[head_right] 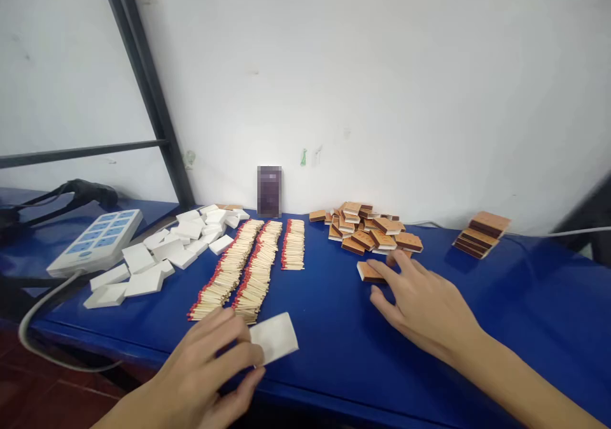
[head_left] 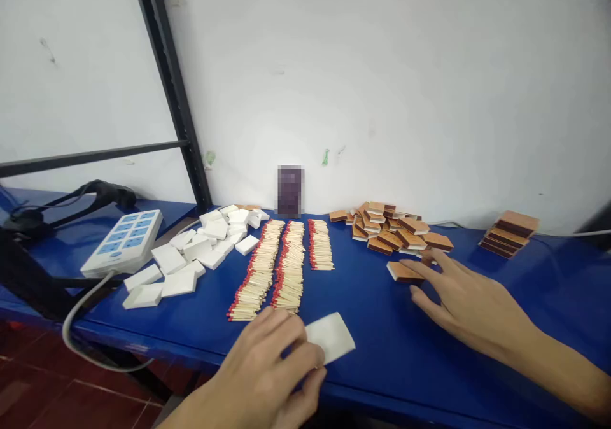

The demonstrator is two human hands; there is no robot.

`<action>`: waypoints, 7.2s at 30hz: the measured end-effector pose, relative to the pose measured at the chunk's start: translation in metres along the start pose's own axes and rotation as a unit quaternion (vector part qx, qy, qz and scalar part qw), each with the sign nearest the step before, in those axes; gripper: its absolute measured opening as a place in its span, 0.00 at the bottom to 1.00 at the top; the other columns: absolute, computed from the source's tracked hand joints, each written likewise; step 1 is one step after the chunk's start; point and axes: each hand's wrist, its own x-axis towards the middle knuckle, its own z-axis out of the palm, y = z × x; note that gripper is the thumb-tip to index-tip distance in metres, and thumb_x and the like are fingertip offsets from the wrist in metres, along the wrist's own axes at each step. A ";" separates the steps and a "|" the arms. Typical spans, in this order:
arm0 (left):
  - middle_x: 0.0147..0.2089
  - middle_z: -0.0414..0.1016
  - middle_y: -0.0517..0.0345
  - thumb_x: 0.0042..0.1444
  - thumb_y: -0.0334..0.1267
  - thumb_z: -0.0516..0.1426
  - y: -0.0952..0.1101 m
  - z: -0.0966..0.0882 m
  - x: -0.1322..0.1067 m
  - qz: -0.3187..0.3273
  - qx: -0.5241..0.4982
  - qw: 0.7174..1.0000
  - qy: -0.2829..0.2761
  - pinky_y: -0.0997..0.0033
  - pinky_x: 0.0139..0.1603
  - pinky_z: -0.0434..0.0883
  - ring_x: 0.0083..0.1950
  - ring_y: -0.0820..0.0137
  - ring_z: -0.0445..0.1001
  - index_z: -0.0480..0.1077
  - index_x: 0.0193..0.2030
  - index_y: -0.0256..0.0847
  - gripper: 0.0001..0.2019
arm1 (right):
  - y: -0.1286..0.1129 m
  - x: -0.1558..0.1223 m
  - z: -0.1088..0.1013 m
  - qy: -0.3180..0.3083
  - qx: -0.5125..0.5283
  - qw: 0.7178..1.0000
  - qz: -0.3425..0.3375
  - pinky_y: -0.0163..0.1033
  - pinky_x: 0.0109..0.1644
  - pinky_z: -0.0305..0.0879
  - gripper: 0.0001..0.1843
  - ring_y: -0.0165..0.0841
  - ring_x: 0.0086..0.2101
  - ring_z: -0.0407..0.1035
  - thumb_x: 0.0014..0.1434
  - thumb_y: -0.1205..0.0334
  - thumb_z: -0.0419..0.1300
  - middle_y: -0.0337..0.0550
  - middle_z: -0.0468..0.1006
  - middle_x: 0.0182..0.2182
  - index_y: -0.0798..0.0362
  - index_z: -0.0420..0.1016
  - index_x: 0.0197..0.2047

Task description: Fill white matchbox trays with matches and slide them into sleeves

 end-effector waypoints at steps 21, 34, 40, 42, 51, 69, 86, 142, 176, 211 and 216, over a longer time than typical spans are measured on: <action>0.36 0.69 0.56 0.67 0.32 0.48 0.004 0.032 -0.010 -0.027 -0.018 0.992 -0.123 0.65 0.34 0.67 0.33 0.65 0.67 0.66 0.42 0.42 0.07 | -0.089 0.084 0.041 0.021 0.273 0.952 -0.140 0.50 0.51 0.67 0.14 0.42 0.44 0.66 0.58 0.66 0.58 0.51 0.72 0.45 0.54 0.70 0.48; 0.47 0.74 0.51 0.66 0.36 0.52 0.007 0.037 -0.011 -0.095 -0.028 0.989 -0.107 0.55 0.47 0.74 0.45 0.59 0.75 0.55 0.64 0.43 0.21 | -0.088 0.071 0.047 -0.047 0.339 0.934 -0.099 0.45 0.47 0.68 0.06 0.37 0.41 0.69 0.63 0.64 0.57 0.47 0.75 0.39 0.54 0.75 0.41; 0.49 0.75 0.50 0.64 0.37 0.54 0.007 0.036 -0.006 -0.113 -0.026 0.987 -0.115 0.56 0.49 0.75 0.48 0.59 0.75 0.55 0.66 0.42 0.24 | -0.087 0.071 0.045 -0.020 0.331 0.939 -0.095 0.49 0.52 0.67 0.12 0.40 0.45 0.67 0.63 0.62 0.57 0.50 0.74 0.45 0.55 0.73 0.50; 0.49 0.75 0.50 0.64 0.37 0.55 0.008 0.035 -0.005 -0.114 -0.027 0.986 -0.117 0.57 0.48 0.75 0.47 0.59 0.76 0.56 0.65 0.42 0.24 | -0.086 0.072 0.045 -0.025 0.317 0.942 -0.105 0.52 0.54 0.65 0.15 0.43 0.48 0.66 0.64 0.61 0.56 0.52 0.72 0.49 0.54 0.72 0.52; 0.44 0.76 0.51 0.63 0.36 0.54 0.007 0.033 -0.002 -0.132 -0.039 0.981 -0.133 0.58 0.45 0.76 0.44 0.61 0.76 0.58 0.66 0.40 0.24 | -0.086 0.074 0.042 -0.056 0.293 0.946 -0.126 0.55 0.54 0.64 0.15 0.43 0.49 0.64 0.66 0.60 0.53 0.52 0.71 0.51 0.52 0.72 0.53; 0.45 0.76 0.48 0.61 0.36 0.56 0.009 0.035 -0.003 -0.135 -0.022 0.983 -0.122 0.55 0.47 0.77 0.45 0.58 0.77 0.65 0.62 0.35 0.22 | -0.088 0.069 0.040 -0.060 0.273 0.951 -0.136 0.54 0.54 0.62 0.17 0.45 0.53 0.63 0.66 0.59 0.52 0.53 0.70 0.55 0.52 0.70 0.56; 0.47 0.74 0.53 0.61 0.38 0.57 0.007 0.028 -0.003 -0.160 -0.111 0.969 -0.152 0.57 0.49 0.73 0.46 0.60 0.75 0.65 0.57 0.43 0.17 | -0.088 0.066 0.033 -0.078 0.295 0.938 -0.163 0.50 0.50 0.62 0.13 0.40 0.46 0.69 0.67 0.63 0.51 0.50 0.77 0.47 0.52 0.77 0.46; 0.40 0.74 0.56 0.57 0.34 0.58 0.007 0.026 0.002 -0.166 -0.140 0.965 -0.148 0.64 0.40 0.69 0.40 0.63 0.73 0.67 0.51 0.41 0.14 | -0.086 0.062 0.010 -0.140 0.273 0.942 -0.135 0.41 0.42 0.52 0.09 0.28 0.24 0.59 0.63 0.59 0.56 0.34 0.69 0.20 0.52 0.75 0.35; 0.41 0.74 0.57 0.59 0.37 0.58 0.007 0.025 0.001 -0.161 -0.135 0.964 -0.162 0.64 0.42 0.70 0.41 0.63 0.73 0.67 0.50 0.42 0.13 | -0.085 0.064 0.021 -0.133 0.316 0.935 -0.088 0.34 0.30 0.50 0.10 0.27 0.21 0.58 0.61 0.62 0.55 0.36 0.70 0.20 0.53 0.79 0.36; 0.42 0.75 0.54 0.60 0.38 0.57 0.007 0.026 0.001 -0.154 -0.132 0.966 -0.162 0.64 0.42 0.70 0.41 0.63 0.74 0.67 0.51 0.40 0.13 | -0.091 0.069 0.006 -0.212 0.411 0.886 -0.027 0.34 0.27 0.50 0.11 0.26 0.20 0.54 0.57 0.58 0.58 0.32 0.61 0.17 0.53 0.79 0.31; 0.41 0.75 0.55 0.60 0.38 0.57 0.007 0.026 0.002 -0.156 -0.129 0.966 -0.162 0.65 0.41 0.70 0.40 0.63 0.74 0.67 0.50 0.41 0.13 | -0.092 0.070 0.019 -0.133 0.374 0.917 -0.043 0.34 0.28 0.49 0.11 0.25 0.19 0.51 0.59 0.58 0.56 0.31 0.61 0.16 0.53 0.78 0.33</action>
